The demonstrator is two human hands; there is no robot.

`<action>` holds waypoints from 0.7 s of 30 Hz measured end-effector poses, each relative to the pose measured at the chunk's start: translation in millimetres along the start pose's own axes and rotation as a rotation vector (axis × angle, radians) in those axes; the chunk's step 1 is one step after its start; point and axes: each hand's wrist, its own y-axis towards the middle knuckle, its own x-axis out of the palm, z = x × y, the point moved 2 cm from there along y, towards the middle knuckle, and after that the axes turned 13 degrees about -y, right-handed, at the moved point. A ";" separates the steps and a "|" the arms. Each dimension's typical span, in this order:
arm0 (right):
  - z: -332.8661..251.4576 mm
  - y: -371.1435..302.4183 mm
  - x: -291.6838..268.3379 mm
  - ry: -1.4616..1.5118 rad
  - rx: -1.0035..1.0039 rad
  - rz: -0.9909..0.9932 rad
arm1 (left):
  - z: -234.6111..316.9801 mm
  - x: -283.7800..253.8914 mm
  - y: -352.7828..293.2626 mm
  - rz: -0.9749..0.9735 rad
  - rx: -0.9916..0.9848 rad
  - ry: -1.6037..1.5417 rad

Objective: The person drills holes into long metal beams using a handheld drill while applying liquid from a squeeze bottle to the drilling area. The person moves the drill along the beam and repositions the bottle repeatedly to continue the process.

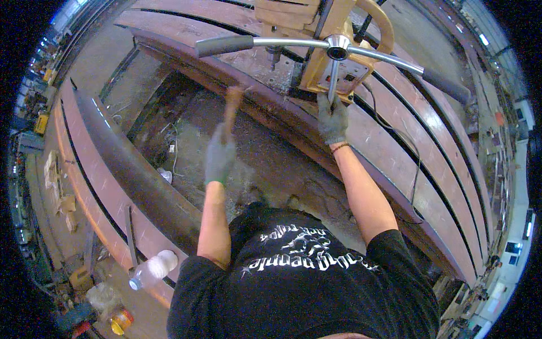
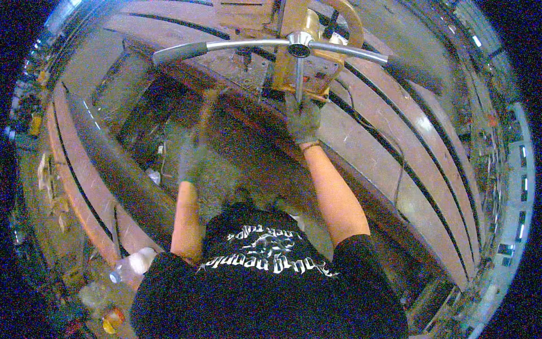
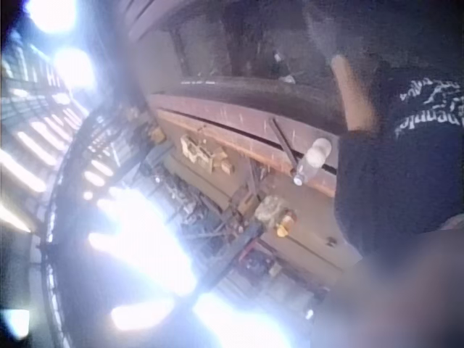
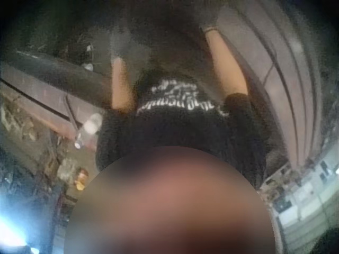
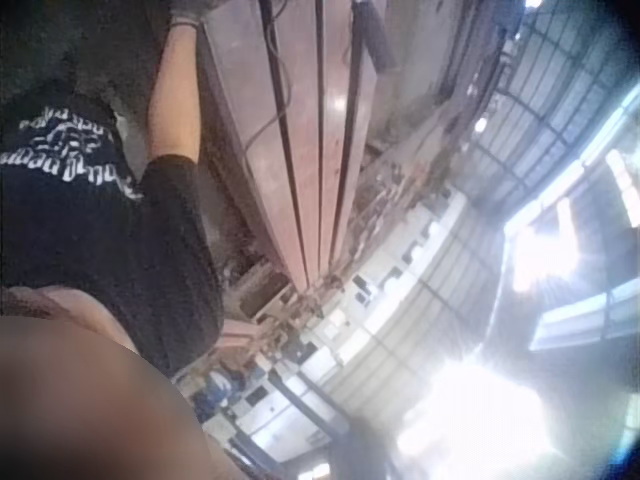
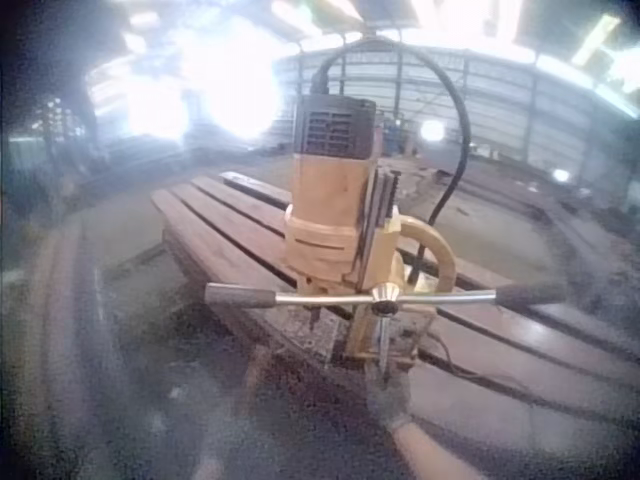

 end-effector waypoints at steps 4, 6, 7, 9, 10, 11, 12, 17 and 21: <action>8.6 -0.8 -2.1 -0.112 0.066 -0.042 | 30.9 -70.4 48.3 0.145 -0.441 0.373; 1.9 -3.0 0.6 -0.057 0.076 -0.066 | -36.1 -105.4 87.6 0.041 -0.360 0.488; -0.1 -2.2 1.9 -0.034 0.080 -0.074 | -58.3 -111.4 103.9 -0.013 -0.318 0.538; 30.6 2.3 12.2 -0.026 0.047 0.050 | 2.3 -79.3 127.1 0.175 -0.034 0.287; 42.2 1.4 17.7 -0.015 0.027 0.098 | 25.4 -66.9 133.2 0.274 0.093 0.165; 38.7 -0.6 17.2 -0.004 0.031 0.082 | 21.1 -52.5 148.9 0.152 0.127 0.135; 30.0 -1.9 11.7 0.005 0.035 0.064 | 14.0 -34.9 165.5 0.028 0.159 0.102; 11.8 -3.9 6.3 0.022 -0.035 0.089 | 0.1 49.8 195.0 -0.308 0.386 0.162; 22.9 -7.3 5.0 0.017 -0.105 0.144 | -8.4 73.1 179.4 -0.597 0.541 0.227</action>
